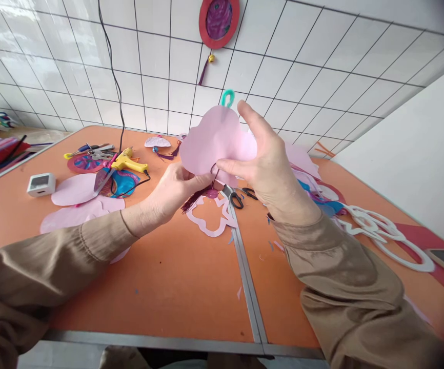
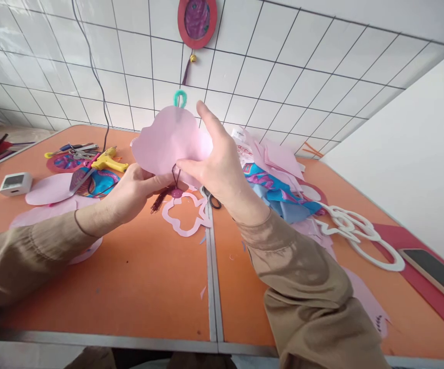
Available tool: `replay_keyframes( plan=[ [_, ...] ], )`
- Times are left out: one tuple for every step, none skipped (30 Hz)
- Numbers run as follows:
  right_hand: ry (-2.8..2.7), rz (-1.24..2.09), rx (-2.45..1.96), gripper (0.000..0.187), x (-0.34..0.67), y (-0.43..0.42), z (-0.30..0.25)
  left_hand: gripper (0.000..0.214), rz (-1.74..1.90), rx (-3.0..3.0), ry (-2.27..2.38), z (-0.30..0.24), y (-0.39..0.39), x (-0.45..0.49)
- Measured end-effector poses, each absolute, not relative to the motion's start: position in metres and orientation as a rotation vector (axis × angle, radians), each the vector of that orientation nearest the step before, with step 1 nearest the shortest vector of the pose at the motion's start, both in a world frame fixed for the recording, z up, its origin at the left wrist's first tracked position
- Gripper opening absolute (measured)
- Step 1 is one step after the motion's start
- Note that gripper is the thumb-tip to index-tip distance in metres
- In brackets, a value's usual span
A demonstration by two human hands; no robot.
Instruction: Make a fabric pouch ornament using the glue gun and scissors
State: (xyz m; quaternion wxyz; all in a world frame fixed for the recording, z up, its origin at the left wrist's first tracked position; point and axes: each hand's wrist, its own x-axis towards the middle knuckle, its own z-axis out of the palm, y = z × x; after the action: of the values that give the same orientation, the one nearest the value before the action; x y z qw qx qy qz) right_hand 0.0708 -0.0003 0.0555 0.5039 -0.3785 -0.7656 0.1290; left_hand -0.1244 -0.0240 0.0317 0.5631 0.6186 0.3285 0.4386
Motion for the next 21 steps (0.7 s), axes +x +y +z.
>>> replay_keyframes(
  plan=[
    [-1.845,0.315,-0.909,0.086,0.071,0.001,0.055,0.022,1.014,1.458,0.798,0.031,-0.023,-0.125],
    [-1.841,0.319,-0.911,0.086,0.071,0.002,0.054,0.018,1.003,1.463,0.819,0.03,-0.021,-0.126],
    [-1.837,0.322,-0.917,0.086,0.071,0.002,0.053,0.016,0.997,1.469,0.834,0.029,-0.02,-0.126],
    [-1.833,0.325,-0.926,0.085,0.07,0.002,0.053,0.014,1.0,1.473,0.839,0.028,-0.019,-0.126],
    [-1.826,0.325,-0.936,0.083,0.068,0.001,0.053,0.013,1.009,1.473,0.838,0.028,-0.018,-0.126],
    [-1.818,0.326,-0.945,0.082,0.067,0.0,0.053,0.013,1.016,1.468,0.829,0.027,-0.017,-0.126],
    [-1.806,0.326,-0.952,0.081,0.065,-0.001,0.053,0.013,1.02,1.459,0.82,0.026,-0.016,-0.126],
    [-1.792,0.327,-0.957,0.08,0.063,-0.002,0.052,0.012,1.018,1.45,0.813,0.025,-0.016,-0.126],
    [-1.779,0.331,-0.96,0.079,0.062,-0.002,0.052,0.013,1.012,1.439,0.809,0.025,-0.016,-0.126],
    [-1.767,0.336,-0.961,0.078,0.06,-0.003,0.052,0.013,1.005,1.428,0.81,0.026,-0.016,-0.126],
    [-1.753,0.342,-0.961,0.077,0.059,-0.003,0.052,0.015,0.998,1.418,0.816,0.026,-0.017,-0.126],
    [-1.737,0.344,-0.96,0.075,0.058,-0.004,0.052,0.017,0.995,1.408,0.826,0.027,-0.018,-0.126],
    [-1.723,0.346,-0.959,0.074,0.057,-0.004,0.052,0.019,0.999,1.4,0.838,0.028,-0.019,-0.126],
    [-1.713,0.346,-0.958,0.072,0.057,-0.004,0.052,0.022,1.01,1.394,0.844,0.029,-0.02,-0.126],
    [-1.709,0.346,-0.956,0.071,0.056,-0.004,0.052,0.024,1.027,1.391,0.842,0.03,-0.021,-0.126],
    [-1.709,0.347,-0.952,0.069,0.056,-0.005,0.052,0.026,1.048,1.39,0.834,0.031,-0.021,-0.126],
    [-1.713,0.348,-0.947,0.068,0.056,-0.005,0.052,0.027,1.068,1.392,0.82,0.031,-0.022,-0.126],
    [-1.719,0.348,-0.942,0.067,0.056,-0.005,0.052,0.029,1.086,1.395,0.801,0.032,-0.022,-0.126],
    [-1.72,0.348,-0.938,0.067,0.056,-0.005,0.052,0.03,1.102,1.398,0.779,0.032,-0.022,-0.126],
    [-1.718,0.347,-0.936,0.066,0.056,-0.005,0.052,0.032,1.113,1.4,0.757,0.032,-0.022,-0.127],
    [-1.715,0.347,-0.936,0.066,0.055,-0.006,0.053,0.033,1.118,1.401,0.739,0.032,-0.021,-0.127]
  ],
)
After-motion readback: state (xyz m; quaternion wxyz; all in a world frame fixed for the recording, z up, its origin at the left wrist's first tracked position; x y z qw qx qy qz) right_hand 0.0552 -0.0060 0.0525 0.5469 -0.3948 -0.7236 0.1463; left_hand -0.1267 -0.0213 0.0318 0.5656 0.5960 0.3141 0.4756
